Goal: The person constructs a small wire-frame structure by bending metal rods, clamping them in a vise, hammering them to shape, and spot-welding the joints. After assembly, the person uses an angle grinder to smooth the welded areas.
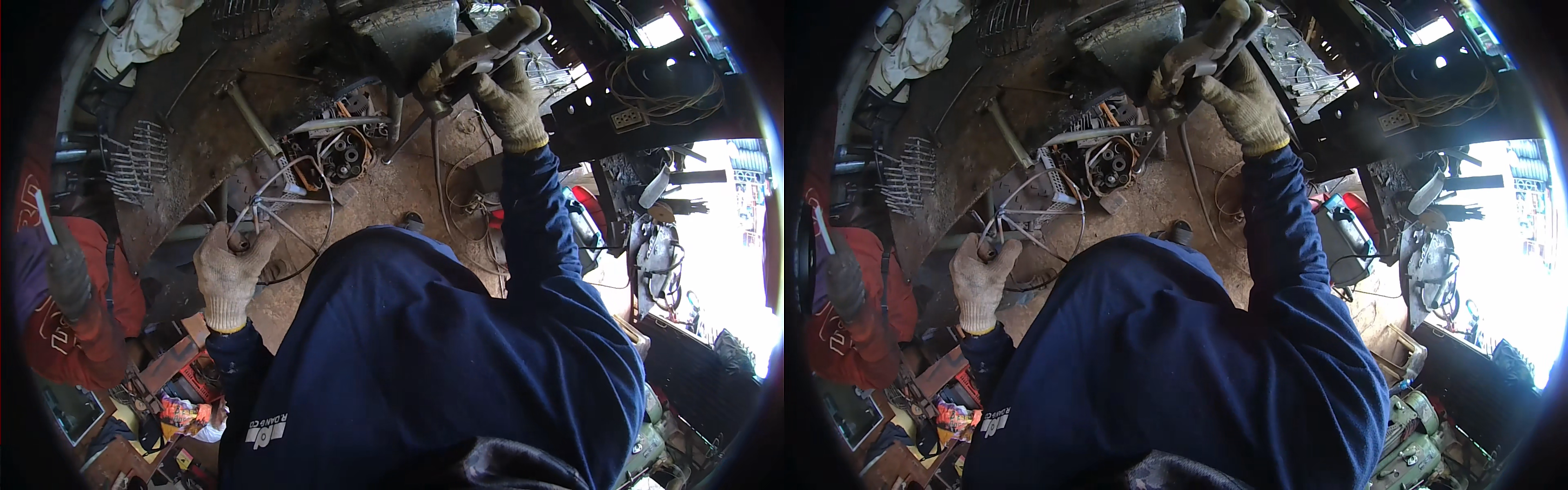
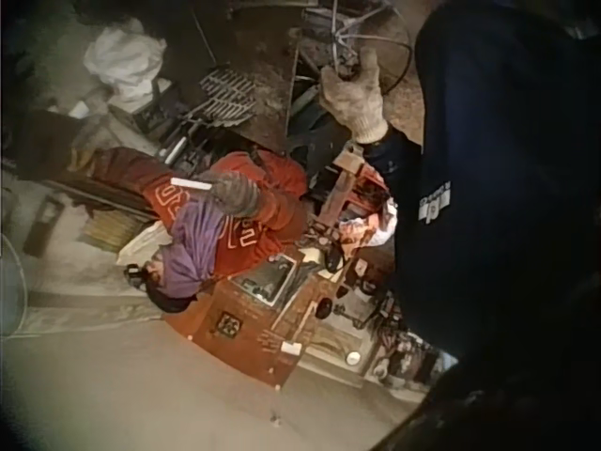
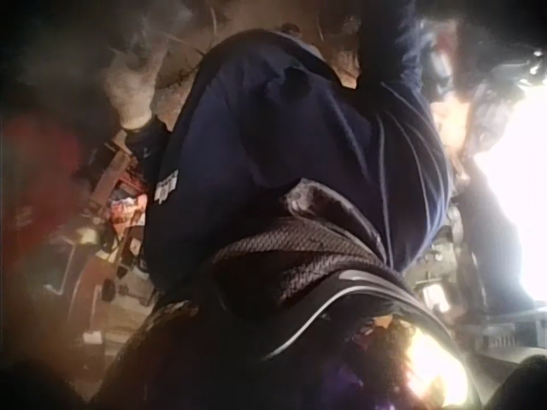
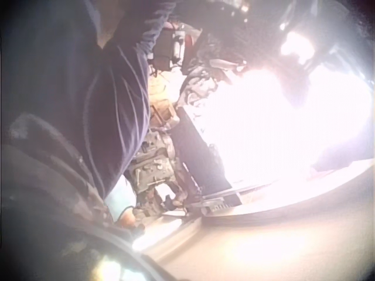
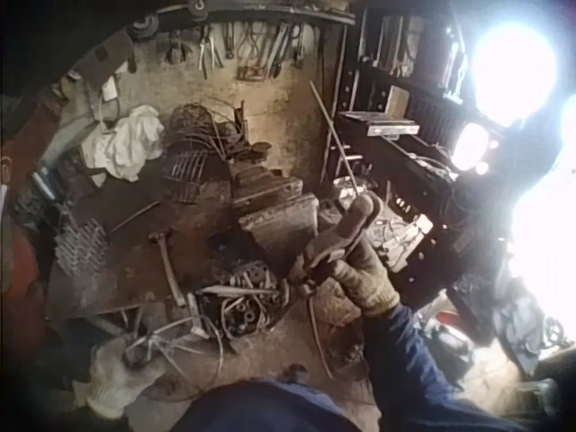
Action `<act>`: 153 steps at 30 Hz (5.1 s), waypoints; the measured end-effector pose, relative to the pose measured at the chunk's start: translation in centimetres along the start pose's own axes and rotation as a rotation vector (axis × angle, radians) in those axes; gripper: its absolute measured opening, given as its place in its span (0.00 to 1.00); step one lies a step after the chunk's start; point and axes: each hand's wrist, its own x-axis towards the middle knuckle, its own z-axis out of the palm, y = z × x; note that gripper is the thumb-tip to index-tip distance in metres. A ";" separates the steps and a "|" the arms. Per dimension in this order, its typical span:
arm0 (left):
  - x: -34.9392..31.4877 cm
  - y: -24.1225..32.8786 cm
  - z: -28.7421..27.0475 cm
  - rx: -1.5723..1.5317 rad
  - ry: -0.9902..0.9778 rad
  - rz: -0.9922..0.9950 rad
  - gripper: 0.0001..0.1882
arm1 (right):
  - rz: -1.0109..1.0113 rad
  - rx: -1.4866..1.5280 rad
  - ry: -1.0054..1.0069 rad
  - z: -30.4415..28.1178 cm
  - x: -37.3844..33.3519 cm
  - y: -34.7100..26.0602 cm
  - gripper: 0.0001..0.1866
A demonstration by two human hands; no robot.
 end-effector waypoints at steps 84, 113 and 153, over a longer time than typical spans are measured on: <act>0.9 1.1 0.2 -0.020 0.029 -0.029 0.30 | -0.014 -0.255 0.053 2.1 -0.1 -0.2 0.65; 2.2 0.2 -2.8 0.063 0.103 0.438 0.31 | -0.040 -0.480 -0.632 19.3 -0.2 0.3 0.38; 0.8 -1.5 -0.2 0.115 0.694 0.524 0.49 | 0.453 -0.031 -0.436 20.4 -2.3 -0.4 0.33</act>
